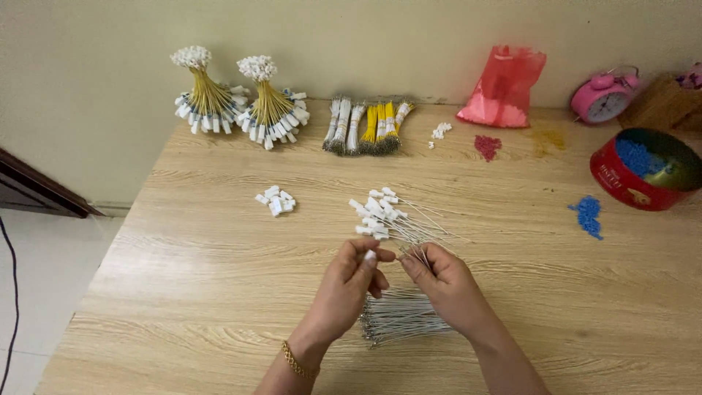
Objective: Manually slide white plastic sleeves onto metal wire components at a workbench.
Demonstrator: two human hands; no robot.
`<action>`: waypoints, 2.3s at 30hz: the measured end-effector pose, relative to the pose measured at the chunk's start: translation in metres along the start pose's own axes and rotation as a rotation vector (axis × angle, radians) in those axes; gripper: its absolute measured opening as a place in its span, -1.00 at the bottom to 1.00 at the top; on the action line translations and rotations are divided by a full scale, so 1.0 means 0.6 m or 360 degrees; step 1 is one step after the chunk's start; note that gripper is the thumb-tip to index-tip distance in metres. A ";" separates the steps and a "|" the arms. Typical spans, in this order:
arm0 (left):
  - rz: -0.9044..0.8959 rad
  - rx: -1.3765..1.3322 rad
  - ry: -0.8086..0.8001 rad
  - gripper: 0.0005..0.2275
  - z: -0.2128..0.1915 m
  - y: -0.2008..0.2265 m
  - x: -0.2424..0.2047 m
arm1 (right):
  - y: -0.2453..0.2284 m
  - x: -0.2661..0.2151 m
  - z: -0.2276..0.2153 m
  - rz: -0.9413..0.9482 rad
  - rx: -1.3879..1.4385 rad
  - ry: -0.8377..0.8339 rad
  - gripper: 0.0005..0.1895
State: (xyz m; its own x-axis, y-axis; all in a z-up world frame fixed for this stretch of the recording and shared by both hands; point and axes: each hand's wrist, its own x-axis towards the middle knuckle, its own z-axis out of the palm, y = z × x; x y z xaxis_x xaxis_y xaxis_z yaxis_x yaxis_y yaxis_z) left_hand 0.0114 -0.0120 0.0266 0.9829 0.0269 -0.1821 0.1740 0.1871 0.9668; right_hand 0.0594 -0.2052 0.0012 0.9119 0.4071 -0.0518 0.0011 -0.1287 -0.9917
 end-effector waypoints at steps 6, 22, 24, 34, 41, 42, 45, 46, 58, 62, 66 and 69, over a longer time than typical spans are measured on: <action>-0.0001 -0.0132 -0.0081 -0.77 0.003 -0.019 -0.013 | -0.042 -0.016 0.007 0.0174 -0.0227 0.0024 -0.75; -0.0045 -0.0534 -0.0155 -0.76 -0.011 -0.053 0.002 | -0.042 -0.021 0.000 0.0019 -0.0203 0.0051 -0.82; -0.0132 -0.0728 -0.0071 -0.74 -0.009 -0.034 -0.002 | -0.054 -0.024 -0.001 0.0014 -0.0387 0.0088 -0.82; -0.0179 -0.0743 -0.0093 -0.74 -0.009 -0.036 -0.004 | -0.065 -0.028 0.002 -0.0067 -0.0455 0.0073 -0.83; -0.0138 -0.0569 -0.0221 -0.73 -0.002 -0.053 -0.009 | -0.082 -0.020 0.014 0.0012 -0.0519 0.0125 -0.82; -0.0116 -0.0531 -0.0255 -0.73 -0.002 -0.053 -0.010 | -0.084 -0.019 0.015 0.0028 -0.0622 0.0136 -0.82; -0.0148 -0.0444 -0.0197 -0.72 0.000 -0.049 -0.009 | -0.063 -0.020 0.012 -0.0135 -0.0459 0.0155 -0.82; -0.0146 -0.0446 -0.0193 -0.72 -0.001 -0.047 -0.008 | -0.063 -0.021 0.011 -0.0136 -0.0460 0.0150 -0.82; -0.0250 -0.0859 0.0042 -0.87 0.009 -0.015 -0.015 | -0.072 -0.034 0.021 -0.0054 -0.0448 0.0166 -0.86; -0.0243 -0.0842 0.0051 -0.88 0.012 -0.012 -0.019 | -0.077 -0.032 0.022 -0.0004 -0.0526 0.0225 -0.85; -0.0188 -0.0856 0.0011 -0.85 0.018 -0.023 -0.020 | -0.069 -0.028 0.023 -0.0175 -0.0705 0.0271 -0.82; -0.0208 -0.0859 0.0008 -0.82 0.020 -0.030 -0.022 | -0.064 -0.028 0.022 -0.0192 -0.0738 0.0266 -0.84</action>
State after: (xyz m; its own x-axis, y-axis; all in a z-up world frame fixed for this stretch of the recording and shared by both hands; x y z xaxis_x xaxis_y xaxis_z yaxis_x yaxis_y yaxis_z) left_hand -0.0038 -0.0276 0.0138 0.9546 -0.0257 -0.2967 0.2377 0.6657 0.7073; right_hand 0.0385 -0.1953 0.0389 0.9472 0.2985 0.1168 0.2579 -0.4932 -0.8308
